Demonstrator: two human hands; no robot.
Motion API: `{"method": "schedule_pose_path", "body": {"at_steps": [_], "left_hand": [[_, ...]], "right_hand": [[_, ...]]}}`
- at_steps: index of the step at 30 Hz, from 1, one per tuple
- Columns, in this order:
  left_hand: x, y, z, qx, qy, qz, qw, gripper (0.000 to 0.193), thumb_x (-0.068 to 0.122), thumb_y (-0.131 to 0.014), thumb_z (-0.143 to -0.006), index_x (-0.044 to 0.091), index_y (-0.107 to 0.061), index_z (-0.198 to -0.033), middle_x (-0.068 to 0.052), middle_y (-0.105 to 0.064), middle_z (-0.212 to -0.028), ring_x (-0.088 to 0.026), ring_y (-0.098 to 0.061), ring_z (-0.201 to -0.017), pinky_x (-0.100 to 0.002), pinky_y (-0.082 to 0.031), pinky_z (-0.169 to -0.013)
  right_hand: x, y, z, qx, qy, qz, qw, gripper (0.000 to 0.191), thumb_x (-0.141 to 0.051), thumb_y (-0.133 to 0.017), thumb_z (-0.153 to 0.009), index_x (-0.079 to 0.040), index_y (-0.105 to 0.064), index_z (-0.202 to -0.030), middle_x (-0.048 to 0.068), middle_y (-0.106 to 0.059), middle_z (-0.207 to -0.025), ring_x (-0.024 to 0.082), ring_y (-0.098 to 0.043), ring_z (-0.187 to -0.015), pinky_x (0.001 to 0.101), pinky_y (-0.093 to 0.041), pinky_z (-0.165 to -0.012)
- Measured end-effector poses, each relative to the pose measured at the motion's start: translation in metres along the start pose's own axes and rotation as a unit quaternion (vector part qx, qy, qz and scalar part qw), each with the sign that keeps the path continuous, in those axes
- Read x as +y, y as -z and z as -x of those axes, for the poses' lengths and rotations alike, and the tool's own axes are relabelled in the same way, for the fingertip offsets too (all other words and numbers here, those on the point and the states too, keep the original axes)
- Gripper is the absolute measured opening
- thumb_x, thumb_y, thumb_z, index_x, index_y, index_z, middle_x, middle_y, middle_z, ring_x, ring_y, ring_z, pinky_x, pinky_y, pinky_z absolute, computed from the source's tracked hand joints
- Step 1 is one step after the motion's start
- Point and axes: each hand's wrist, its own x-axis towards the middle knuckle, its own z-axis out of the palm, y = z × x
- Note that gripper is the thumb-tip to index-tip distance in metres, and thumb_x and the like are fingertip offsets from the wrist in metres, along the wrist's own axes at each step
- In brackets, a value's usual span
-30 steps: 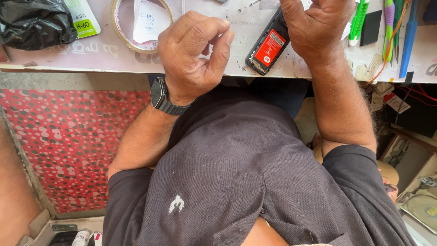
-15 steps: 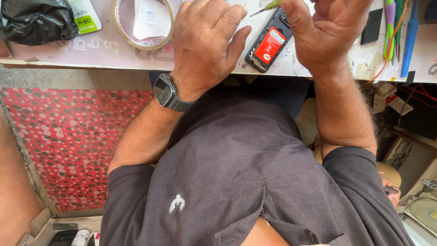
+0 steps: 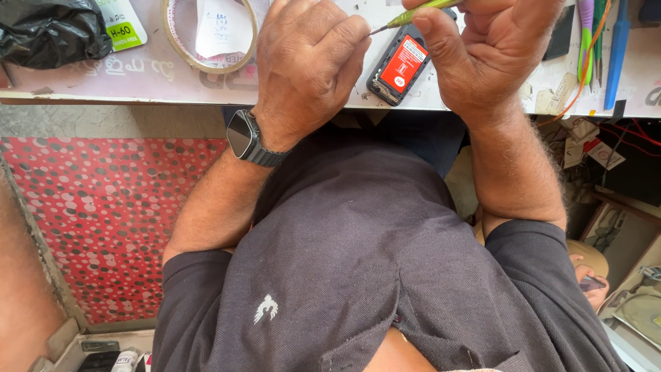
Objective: The person assembles a feature phone by connecting the internal ribbon cable, attaching the keypad, and snapping the back cover into place. They then test the keypad and use a screwdriver to secure the casing.
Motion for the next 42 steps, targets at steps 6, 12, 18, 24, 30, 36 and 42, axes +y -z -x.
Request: {"method": "schedule_pose_path", "body": {"at_steps": [6, 12, 18, 24, 30, 36, 42], "left_hand": [[-0.001, 0.004, -0.001, 0.014, -0.005, 0.027, 1.0, 0.012, 0.005, -0.077, -0.099, 0.012, -0.068, -0.105, 0.002, -0.061, -0.09, -0.019, -0.056, -0.087, -0.04, -0.043, -0.083], [0.0, 0.007, 0.0, 0.017, 0.001, 0.04, 0.999, 0.015, 0.005, -0.079, -0.098, 0.012, -0.068, -0.105, 0.002, -0.061, -0.091, -0.019, -0.056, -0.088, -0.041, -0.043, -0.085], [0.0, 0.007, 0.001, 0.023, -0.004, 0.043, 0.999, 0.014, 0.005, -0.08, -0.098, 0.012, -0.069, -0.104, 0.002, -0.061, -0.09, -0.018, -0.056, -0.088, -0.041, -0.043, -0.085], [-0.001, 0.008, 0.001, 0.028, -0.009, 0.04, 0.999, 0.016, 0.005, -0.081, -0.097, 0.013, -0.068, -0.102, 0.002, -0.062, -0.089, -0.018, -0.057, -0.088, -0.041, -0.043, -0.086], [-0.001, 0.006, 0.003, 0.027, -0.01, 0.037, 0.999, 0.016, 0.004, -0.081, -0.096, 0.013, -0.068, -0.101, 0.002, -0.062, -0.088, -0.018, -0.057, -0.087, -0.041, -0.043, -0.085], [-0.001, 0.005, 0.006, 0.007, 0.007, 0.004, 1.0, 0.024, 0.013, -0.083, -0.093, 0.012, -0.066, -0.11, -0.001, -0.063, -0.105, -0.021, -0.057, -0.102, -0.042, -0.044, -0.091], [0.008, 0.009, 0.002, -0.067, -0.004, 0.005, 0.998, 0.048, 0.025, -0.084, -0.088, 0.006, -0.062, -0.125, -0.008, -0.058, -0.122, -0.028, -0.054, -0.113, -0.045, -0.04, -0.098]], "right_hand": [[-0.01, 0.0, -0.004, -0.004, 0.015, 0.011, 1.0, 0.082, 0.004, -0.066, -0.108, -0.027, -0.009, -0.157, 0.023, -0.069, -0.112, 0.031, -0.074, -0.104, 0.0384, -0.061, -0.093], [-0.01, -0.003, -0.005, -0.008, 0.017, 0.004, 1.0, 0.085, 0.003, -0.066, -0.107, -0.029, -0.006, -0.158, 0.025, -0.07, -0.11, 0.032, -0.076, -0.102, 0.0388, -0.063, -0.091], [-0.003, -0.003, 0.005, 0.004, -0.012, -0.017, 1.0, 0.085, 0.004, -0.068, -0.111, -0.029, -0.007, -0.161, 0.026, -0.07, -0.115, 0.033, -0.074, -0.101, 0.0389, -0.064, -0.092], [0.001, -0.007, 0.011, 0.022, -0.026, -0.04, 0.999, 0.087, 0.004, -0.07, -0.113, -0.029, -0.007, -0.163, 0.026, -0.071, -0.115, 0.033, -0.074, -0.099, 0.0382, -0.066, -0.09], [-0.004, -0.008, 0.008, 0.028, 0.008, 0.005, 1.0, 0.095, 0.002, -0.071, -0.105, -0.034, -0.005, -0.162, 0.025, -0.072, -0.107, 0.033, -0.077, -0.097, 0.0389, -0.063, -0.085], [0.005, -0.003, 0.018, 0.034, 0.008, -0.012, 0.999, 0.094, 0.004, -0.071, -0.108, -0.034, -0.005, -0.163, 0.022, -0.072, -0.112, 0.033, -0.077, -0.1, 0.0381, -0.065, -0.088], [0.036, 0.028, 0.03, 0.091, 0.024, -0.014, 0.995, 0.094, 0.008, -0.072, -0.106, -0.034, -0.01, -0.162, 0.007, -0.056, -0.143, 0.018, -0.064, -0.12, 0.034, -0.059, -0.104]]}}
